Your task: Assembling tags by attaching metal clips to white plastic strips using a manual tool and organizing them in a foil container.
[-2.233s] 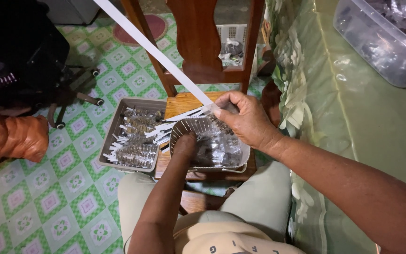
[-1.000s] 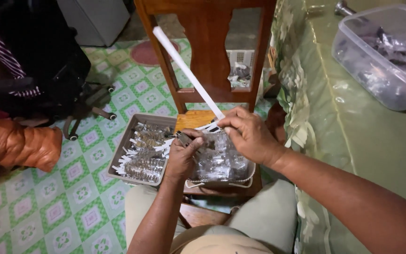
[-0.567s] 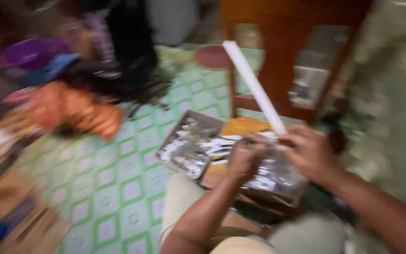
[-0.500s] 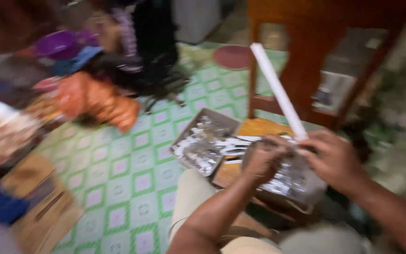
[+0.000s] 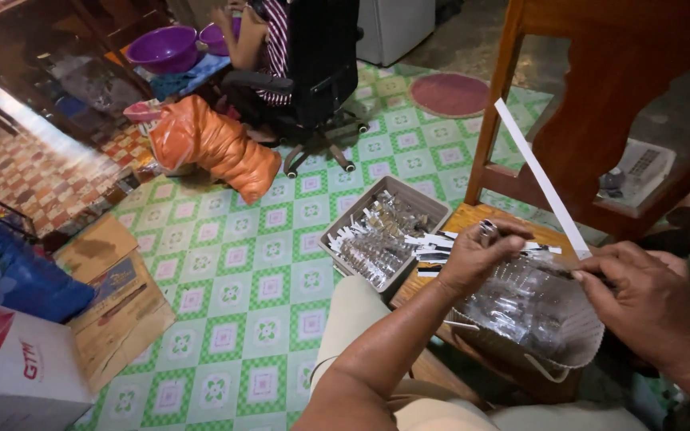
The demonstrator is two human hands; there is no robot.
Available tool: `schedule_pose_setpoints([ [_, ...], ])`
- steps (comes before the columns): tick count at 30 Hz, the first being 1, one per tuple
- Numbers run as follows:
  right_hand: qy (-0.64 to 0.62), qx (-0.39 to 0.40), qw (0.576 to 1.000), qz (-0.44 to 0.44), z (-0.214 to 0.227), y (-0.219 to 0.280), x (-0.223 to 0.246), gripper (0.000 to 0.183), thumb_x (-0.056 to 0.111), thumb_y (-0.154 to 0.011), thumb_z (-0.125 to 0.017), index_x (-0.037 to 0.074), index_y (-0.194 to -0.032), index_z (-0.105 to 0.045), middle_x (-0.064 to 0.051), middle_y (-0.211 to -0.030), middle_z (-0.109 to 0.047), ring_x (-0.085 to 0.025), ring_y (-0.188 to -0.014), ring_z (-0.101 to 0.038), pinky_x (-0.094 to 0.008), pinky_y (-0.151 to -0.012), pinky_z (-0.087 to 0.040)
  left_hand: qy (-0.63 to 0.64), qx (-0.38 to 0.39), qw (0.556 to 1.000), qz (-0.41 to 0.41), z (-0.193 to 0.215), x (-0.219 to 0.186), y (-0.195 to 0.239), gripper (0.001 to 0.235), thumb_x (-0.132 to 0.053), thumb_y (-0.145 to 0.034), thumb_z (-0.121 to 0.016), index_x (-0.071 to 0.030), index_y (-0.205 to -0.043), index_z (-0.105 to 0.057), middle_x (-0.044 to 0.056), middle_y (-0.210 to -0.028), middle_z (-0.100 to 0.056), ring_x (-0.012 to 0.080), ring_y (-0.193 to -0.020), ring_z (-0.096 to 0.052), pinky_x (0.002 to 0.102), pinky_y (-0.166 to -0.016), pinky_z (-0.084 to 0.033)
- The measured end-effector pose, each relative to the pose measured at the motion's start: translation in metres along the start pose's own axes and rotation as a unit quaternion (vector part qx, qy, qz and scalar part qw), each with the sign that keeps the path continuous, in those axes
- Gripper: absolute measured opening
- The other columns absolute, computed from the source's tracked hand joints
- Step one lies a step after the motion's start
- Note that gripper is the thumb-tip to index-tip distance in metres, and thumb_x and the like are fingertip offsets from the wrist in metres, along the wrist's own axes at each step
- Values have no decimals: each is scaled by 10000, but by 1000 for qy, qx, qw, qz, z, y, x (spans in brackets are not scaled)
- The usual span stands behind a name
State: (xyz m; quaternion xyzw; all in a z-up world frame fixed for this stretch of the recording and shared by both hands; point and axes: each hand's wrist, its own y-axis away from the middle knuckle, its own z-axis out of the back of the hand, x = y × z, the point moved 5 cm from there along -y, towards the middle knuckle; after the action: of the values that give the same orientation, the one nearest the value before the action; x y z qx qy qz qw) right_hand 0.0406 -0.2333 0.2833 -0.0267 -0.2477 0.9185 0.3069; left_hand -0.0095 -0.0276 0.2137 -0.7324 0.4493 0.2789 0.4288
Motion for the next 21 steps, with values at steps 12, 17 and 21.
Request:
schedule_pose_setpoints([
  [12,133,9,989,67,-3,4,8,125,369,-888,-653,305,-969,-724,156,-1071,-704,-78,-1030,-670,-393,-1109,-436,-487,134,844,-179,-40,-36,6,147,-257,-961,-713,-155,-1066,-704,40,-1036,-722,242,-976,-725,382,-834,-561],
  [17,127,-1,989,72,-1,4,9,111,357,-870,-681,312,-955,-737,158,-1079,-720,-78,-1019,-692,-385,-1129,-415,-514,128,831,-173,-36,-30,8,186,-243,-935,-745,-168,-1100,-709,33,-1075,-719,237,-980,-730,380,-808,-574],
  [21,72,-5,996,44,3,3,11,145,354,-851,-706,303,-977,-756,159,-1119,-727,-76,-1043,-687,-402,-1133,-429,-535,129,821,-154,-33,-25,8,214,-185,-919,-751,-188,-1129,-704,22,-1091,-717,248,-995,-733,395,-797,-577],
])
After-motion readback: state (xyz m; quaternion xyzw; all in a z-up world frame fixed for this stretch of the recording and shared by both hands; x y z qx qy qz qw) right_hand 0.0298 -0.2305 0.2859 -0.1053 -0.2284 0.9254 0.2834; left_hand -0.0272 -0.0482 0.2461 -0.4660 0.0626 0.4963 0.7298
